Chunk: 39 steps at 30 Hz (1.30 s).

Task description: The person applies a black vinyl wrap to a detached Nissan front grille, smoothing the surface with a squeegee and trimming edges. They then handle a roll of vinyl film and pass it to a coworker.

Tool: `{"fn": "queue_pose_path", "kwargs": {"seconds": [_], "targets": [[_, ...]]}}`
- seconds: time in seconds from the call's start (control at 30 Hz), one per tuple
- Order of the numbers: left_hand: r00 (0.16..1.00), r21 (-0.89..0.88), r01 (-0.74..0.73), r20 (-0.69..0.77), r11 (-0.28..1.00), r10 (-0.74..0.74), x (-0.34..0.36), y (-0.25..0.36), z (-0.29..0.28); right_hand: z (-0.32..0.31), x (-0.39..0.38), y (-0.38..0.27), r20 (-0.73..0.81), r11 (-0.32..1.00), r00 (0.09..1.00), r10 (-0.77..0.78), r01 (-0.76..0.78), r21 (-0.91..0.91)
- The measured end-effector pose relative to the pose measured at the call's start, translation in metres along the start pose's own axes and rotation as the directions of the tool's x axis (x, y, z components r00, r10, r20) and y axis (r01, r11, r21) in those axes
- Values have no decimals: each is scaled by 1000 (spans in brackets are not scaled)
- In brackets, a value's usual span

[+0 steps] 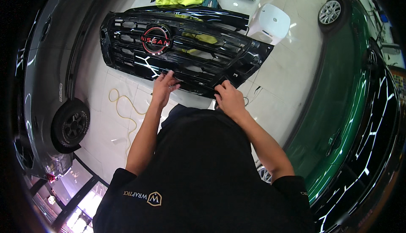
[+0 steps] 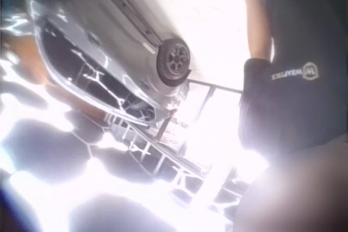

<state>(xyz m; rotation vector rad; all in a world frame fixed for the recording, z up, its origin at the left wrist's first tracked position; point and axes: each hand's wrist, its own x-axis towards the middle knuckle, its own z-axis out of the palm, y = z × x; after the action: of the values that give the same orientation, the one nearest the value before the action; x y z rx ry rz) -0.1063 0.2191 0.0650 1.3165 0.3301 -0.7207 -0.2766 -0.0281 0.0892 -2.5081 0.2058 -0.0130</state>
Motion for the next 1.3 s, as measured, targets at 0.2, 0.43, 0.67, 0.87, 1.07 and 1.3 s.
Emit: {"fn": "queue_pose_path", "kwargs": {"seconds": [0.2,0.43,0.67,0.87,1.07,1.3], "targets": [[987,60,143,62,988,-147,46,26,-44,24,27,2,-79,996,997,7,-13,-83],[997,123,70,36,990,-75,92,30,-54,40,59,6,-115,985,990,80,-96,-144],[999,85,47,-11,995,-46,107,23,-68,51,62,2,-98,978,987,128,-142,-155],[996,7,-49,-75,999,50,115,11,-64,56,68,8,-92,974,986,136,-150,-170],[977,6,-152,-152,988,151,126,2,-59,59,80,17,-117,974,990,82,-104,-199],[953,-20,-195,-241,981,184,127,-3,-55,64,91,23,-140,977,989,55,-82,-197]]}}
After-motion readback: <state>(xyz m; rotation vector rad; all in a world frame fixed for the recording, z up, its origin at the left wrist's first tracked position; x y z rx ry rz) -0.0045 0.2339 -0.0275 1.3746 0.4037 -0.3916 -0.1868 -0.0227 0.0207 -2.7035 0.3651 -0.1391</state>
